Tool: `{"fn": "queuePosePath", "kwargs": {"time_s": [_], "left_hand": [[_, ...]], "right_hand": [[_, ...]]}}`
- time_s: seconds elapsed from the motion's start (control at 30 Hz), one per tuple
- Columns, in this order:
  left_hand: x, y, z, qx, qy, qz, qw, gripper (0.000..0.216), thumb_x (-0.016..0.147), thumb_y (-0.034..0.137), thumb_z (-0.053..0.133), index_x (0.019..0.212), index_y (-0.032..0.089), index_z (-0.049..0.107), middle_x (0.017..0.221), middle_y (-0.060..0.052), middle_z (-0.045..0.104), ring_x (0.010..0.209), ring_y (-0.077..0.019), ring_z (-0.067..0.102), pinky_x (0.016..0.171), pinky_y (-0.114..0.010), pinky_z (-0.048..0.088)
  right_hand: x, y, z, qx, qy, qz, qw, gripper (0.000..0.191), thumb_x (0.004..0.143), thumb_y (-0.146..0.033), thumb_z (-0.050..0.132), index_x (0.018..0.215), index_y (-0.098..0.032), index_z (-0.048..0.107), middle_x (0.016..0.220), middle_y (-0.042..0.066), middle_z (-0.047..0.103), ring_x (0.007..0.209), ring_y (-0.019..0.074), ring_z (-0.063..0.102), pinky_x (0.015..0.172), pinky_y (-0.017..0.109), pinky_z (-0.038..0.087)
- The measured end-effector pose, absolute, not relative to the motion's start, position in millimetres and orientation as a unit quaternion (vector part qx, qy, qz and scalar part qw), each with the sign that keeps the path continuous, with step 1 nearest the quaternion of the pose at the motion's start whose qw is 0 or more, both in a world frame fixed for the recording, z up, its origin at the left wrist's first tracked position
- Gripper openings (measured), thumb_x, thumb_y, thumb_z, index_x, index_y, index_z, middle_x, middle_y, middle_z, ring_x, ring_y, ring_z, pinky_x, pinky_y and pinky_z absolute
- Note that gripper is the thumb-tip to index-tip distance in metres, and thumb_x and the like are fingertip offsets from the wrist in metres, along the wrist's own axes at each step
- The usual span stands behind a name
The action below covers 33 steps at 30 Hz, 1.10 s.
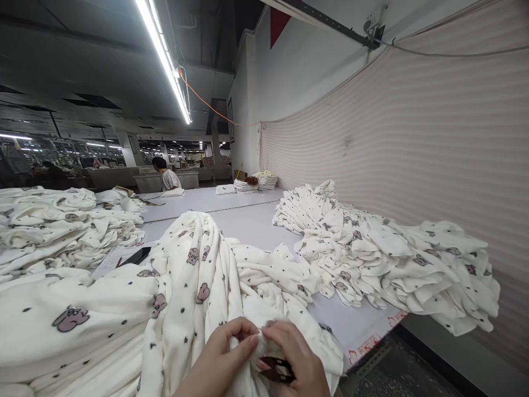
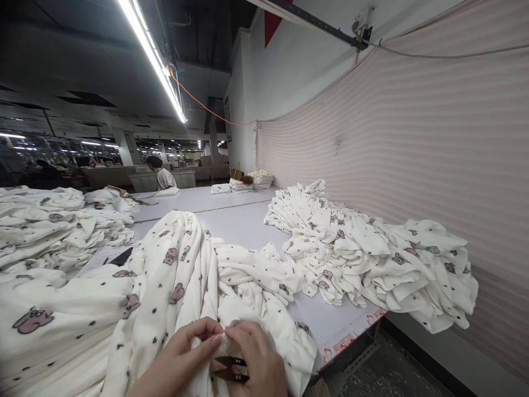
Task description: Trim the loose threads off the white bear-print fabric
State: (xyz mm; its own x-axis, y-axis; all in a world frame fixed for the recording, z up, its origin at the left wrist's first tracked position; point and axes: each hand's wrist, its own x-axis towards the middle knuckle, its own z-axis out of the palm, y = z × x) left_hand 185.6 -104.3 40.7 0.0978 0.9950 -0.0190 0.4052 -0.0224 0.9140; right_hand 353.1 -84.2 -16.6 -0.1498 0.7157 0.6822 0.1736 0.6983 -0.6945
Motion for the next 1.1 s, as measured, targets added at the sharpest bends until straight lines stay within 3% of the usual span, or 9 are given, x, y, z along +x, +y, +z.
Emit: {"fn": "queuePosePath", "kwargs": {"time_s": [0.07,0.17,0.33,0.47,0.67,0.83,1.0,1.1], "left_hand": [[185,-106,40,0.619,0.552,0.363,0.425,0.029,0.082,0.046,0.053,0.083,0.018,0.062,0.079,-0.001,0.061,0.083,-0.0212,0.057,0.079,-0.029,0.044],[188,-111,41,0.628,0.546,0.365,0.417,0.025,0.076,0.042,0.060,0.084,0.018,0.061,0.079,0.000,0.058,0.081,-0.0192,0.053,0.076,-0.027,0.043],[195,-115,45,0.628,0.578,0.336,0.399,0.024,0.079,0.039,0.054,0.088,0.018,0.063,0.080,-0.001,0.060,0.079,-0.0193,0.054,0.073,-0.027,0.042],[193,-113,45,0.614,0.577,0.368,0.394,0.024,0.080,0.039,0.052,0.079,0.018,0.063,0.080,-0.001,0.061,0.083,-0.0211,0.055,0.078,-0.028,0.042],[190,-114,47,0.608,0.575,0.366,0.407,0.022,0.080,0.039,0.053,0.080,0.018,0.062,0.079,0.000,0.060,0.084,-0.0206,0.055,0.080,-0.028,0.040],[196,-113,49,0.606,0.585,0.346,0.412,0.022,0.080,0.037,0.053,0.085,0.018,0.064,0.084,-0.001,0.062,0.089,-0.0215,0.056,0.082,-0.028,0.041],[190,-110,47,0.624,0.591,0.362,0.361,0.014,0.079,0.032,0.055,0.085,0.020,0.059,0.077,0.002,0.058,0.076,-0.0181,0.055,0.068,-0.024,0.044],[166,-103,54,0.569,0.633,0.452,0.269,0.023,0.077,0.038,0.057,0.095,0.023,0.057,0.077,0.004,0.054,0.059,-0.0142,0.051,0.052,-0.021,0.040]], "right_hand": [[348,-84,-22,-0.308,-0.727,0.241,0.565,0.024,0.079,-0.021,0.058,0.100,-0.028,0.066,0.094,0.002,0.069,0.085,0.0177,0.066,0.074,0.022,0.050],[343,-82,-30,-0.334,-0.727,0.266,0.537,0.012,0.084,-0.023,0.053,0.086,-0.024,0.065,0.075,0.000,0.068,0.068,0.0151,0.064,0.062,0.020,0.047],[337,-83,-27,-0.414,-0.676,0.312,0.523,0.026,0.092,-0.038,0.044,0.078,-0.020,0.057,0.061,-0.002,0.056,0.055,0.0136,0.054,0.052,0.020,0.040],[346,-84,-22,-0.381,-0.665,0.384,0.515,0.026,0.087,-0.044,0.051,0.080,-0.020,0.058,0.067,-0.001,0.058,0.063,0.0149,0.058,0.057,0.021,0.044],[365,-84,-25,-0.362,-0.727,0.331,0.481,0.021,0.081,-0.033,0.060,0.098,-0.027,0.071,0.080,0.002,0.064,0.074,0.0185,0.064,0.064,0.024,0.048],[359,-83,-23,-0.372,-0.723,0.326,0.482,0.020,0.082,-0.032,0.060,0.093,-0.024,0.074,0.078,0.004,0.066,0.073,0.0191,0.065,0.065,0.025,0.048],[366,-79,-29,-0.391,-0.666,0.372,0.515,0.023,0.086,-0.038,0.057,0.084,-0.022,0.074,0.076,0.004,0.067,0.074,0.0184,0.065,0.065,0.023,0.049],[389,-75,-47,-0.472,-0.591,0.379,0.533,0.028,0.081,-0.044,0.060,0.093,-0.021,0.069,0.088,0.005,0.069,0.080,0.0200,0.065,0.071,0.025,0.051]]}}
